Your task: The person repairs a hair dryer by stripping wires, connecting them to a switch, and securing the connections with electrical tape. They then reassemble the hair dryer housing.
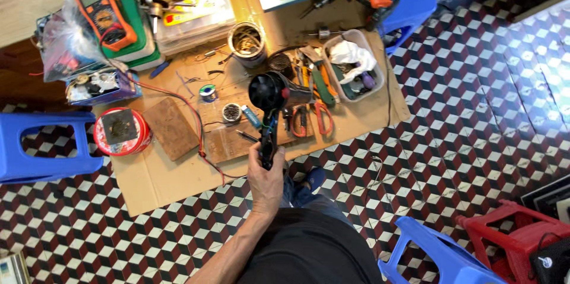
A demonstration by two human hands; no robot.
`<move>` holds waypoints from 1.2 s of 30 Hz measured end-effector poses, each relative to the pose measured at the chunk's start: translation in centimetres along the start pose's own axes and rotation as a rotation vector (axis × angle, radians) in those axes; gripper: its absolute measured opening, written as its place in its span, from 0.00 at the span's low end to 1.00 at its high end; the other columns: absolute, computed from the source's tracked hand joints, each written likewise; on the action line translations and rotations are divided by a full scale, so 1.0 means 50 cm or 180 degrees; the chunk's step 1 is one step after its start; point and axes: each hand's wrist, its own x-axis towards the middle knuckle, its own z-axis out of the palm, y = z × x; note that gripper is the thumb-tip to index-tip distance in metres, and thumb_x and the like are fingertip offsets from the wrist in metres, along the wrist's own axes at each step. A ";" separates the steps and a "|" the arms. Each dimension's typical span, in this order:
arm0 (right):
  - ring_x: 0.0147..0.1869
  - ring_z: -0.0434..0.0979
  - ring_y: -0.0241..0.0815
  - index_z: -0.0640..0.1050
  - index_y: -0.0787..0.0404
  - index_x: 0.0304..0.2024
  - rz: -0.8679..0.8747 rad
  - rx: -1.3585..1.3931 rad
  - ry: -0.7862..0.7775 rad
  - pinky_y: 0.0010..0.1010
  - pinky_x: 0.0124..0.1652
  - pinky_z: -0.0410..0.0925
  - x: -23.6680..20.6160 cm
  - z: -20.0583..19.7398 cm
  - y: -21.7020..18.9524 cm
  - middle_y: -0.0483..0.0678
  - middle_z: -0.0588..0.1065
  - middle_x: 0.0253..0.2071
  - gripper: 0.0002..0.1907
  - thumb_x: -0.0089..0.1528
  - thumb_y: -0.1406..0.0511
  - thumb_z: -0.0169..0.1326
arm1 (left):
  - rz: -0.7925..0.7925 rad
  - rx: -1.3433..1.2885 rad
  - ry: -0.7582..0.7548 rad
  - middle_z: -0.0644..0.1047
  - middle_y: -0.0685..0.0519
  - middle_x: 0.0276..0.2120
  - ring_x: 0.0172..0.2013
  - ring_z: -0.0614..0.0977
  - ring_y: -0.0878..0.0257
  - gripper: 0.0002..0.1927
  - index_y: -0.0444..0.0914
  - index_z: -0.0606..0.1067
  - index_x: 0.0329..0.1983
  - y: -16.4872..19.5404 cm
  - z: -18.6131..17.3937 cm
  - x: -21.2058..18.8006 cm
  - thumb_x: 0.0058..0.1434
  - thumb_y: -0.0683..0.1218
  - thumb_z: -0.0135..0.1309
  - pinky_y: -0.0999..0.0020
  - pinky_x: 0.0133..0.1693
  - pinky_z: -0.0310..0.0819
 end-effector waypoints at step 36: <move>0.31 0.80 0.43 0.72 0.66 0.57 0.2377 -0.2443 -0.4610 0.29 0.26 0.72 -0.770 1.003 0.799 0.53 0.79 0.40 0.19 0.65 0.64 0.53 | -0.0796 -0.0061 0.0893 0.83 0.48 0.35 0.37 0.83 0.61 0.20 0.35 0.75 0.48 0.016 -0.086 0.263 0.58 0.51 0.62 0.66 0.43 0.78</move>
